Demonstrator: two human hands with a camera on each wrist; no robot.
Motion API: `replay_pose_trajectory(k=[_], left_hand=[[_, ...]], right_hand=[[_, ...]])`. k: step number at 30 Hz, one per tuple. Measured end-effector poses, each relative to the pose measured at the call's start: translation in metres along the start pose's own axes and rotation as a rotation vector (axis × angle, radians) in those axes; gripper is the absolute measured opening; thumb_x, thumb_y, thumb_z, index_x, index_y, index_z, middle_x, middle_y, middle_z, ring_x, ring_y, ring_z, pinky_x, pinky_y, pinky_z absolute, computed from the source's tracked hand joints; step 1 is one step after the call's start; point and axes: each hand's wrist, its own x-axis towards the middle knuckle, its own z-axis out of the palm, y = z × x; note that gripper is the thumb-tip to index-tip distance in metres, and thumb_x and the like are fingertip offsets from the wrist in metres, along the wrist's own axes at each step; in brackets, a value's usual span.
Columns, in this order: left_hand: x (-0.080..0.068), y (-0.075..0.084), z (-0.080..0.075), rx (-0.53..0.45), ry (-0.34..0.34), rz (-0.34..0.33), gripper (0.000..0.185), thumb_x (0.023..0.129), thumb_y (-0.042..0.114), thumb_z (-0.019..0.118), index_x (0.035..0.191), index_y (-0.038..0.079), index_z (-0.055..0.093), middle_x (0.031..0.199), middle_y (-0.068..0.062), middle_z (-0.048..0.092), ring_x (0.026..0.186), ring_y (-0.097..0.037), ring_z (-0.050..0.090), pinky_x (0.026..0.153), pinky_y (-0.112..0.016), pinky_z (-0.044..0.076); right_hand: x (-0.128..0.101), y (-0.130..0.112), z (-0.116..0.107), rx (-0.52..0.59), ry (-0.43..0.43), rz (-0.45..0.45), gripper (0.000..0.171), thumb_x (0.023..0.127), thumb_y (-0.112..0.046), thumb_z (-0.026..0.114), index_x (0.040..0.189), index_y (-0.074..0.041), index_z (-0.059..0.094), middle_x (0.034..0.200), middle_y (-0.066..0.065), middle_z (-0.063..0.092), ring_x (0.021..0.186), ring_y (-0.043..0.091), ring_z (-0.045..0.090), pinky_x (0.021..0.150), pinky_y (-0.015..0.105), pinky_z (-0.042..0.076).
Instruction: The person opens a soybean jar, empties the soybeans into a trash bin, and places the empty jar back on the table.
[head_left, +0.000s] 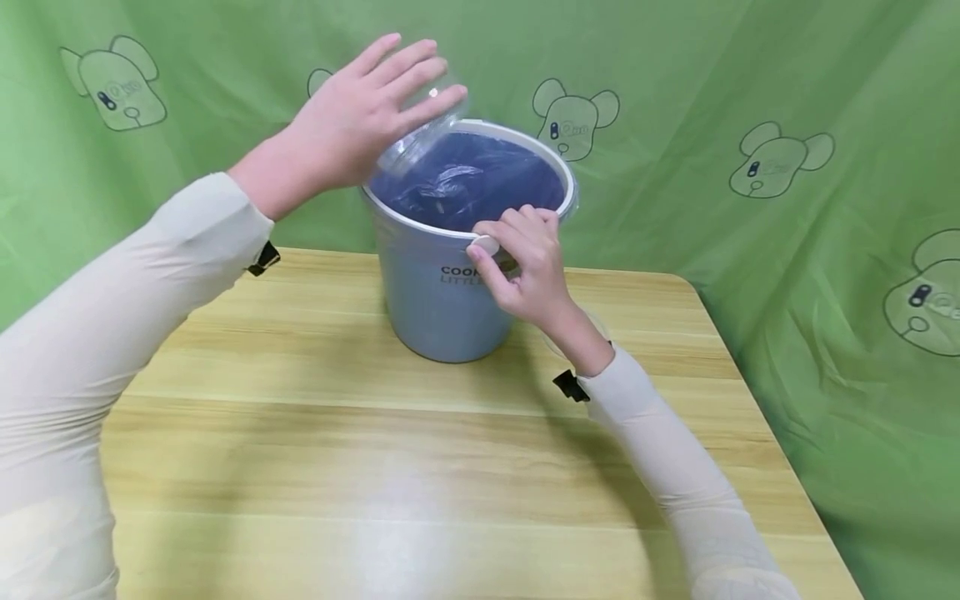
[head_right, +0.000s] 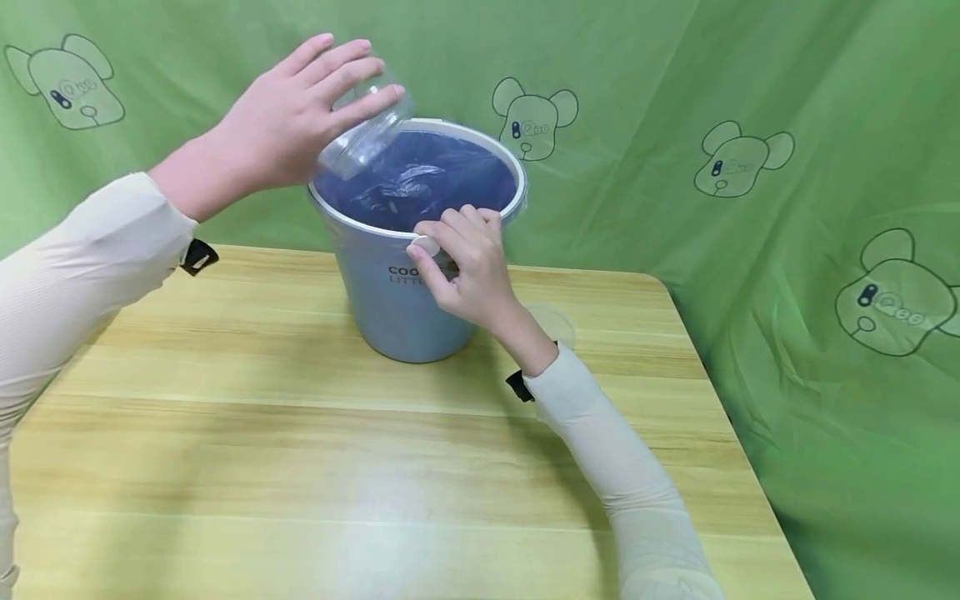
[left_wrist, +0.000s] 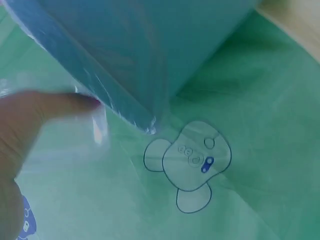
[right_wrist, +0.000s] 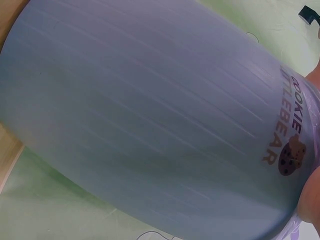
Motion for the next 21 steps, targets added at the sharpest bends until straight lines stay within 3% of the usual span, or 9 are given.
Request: replay_pose_trajectory(k=[3, 15, 21], left_hand=[[0.0002, 0.0004, 0.0003, -0.017, 0.006, -0.011, 0.098, 0.071, -0.004, 0.080, 0.157, 0.011, 0.035, 0.156, -0.024, 0.040, 0.151, -0.041, 0.030, 0.131, -0.050, 0.016], [-0.0010, -0.0040, -0.0045, -0.022, 0.053, -0.031, 0.099, 0.072, 0.007, 0.086, 0.157, 0.009, 0.035, 0.156, -0.024, 0.042, 0.150, -0.041, 0.032, 0.131, -0.049, 0.017], [-0.0032, -0.0077, -0.0048, -0.023, 0.117, -0.063, 0.103, 0.069, 0.015, 0.090, 0.156, 0.009, 0.036, 0.154, -0.025, 0.043, 0.150, -0.041, 0.033, 0.131, -0.050, 0.018]], right_hand=[[-0.0006, 0.0002, -0.0001, -0.004, -0.002, 0.003, 0.022, 0.092, -0.025, 0.066, 0.091, -0.004, 0.073, 0.071, 0.007, 0.056, 0.072, 0.026, 0.042, 0.082, 0.048, 0.034], [-0.0008, 0.0003, -0.0005, -0.013, -0.007, 0.007, 0.022, 0.091, -0.025, 0.065, 0.092, -0.004, 0.073, 0.071, 0.007, 0.057, 0.073, 0.026, 0.043, 0.083, 0.047, 0.034], [0.0000, 0.0008, -0.0021, -0.015, -0.007, 0.010, 0.022, 0.091, -0.024, 0.065, 0.092, -0.004, 0.073, 0.071, 0.007, 0.056, 0.073, 0.026, 0.042, 0.083, 0.048, 0.035]])
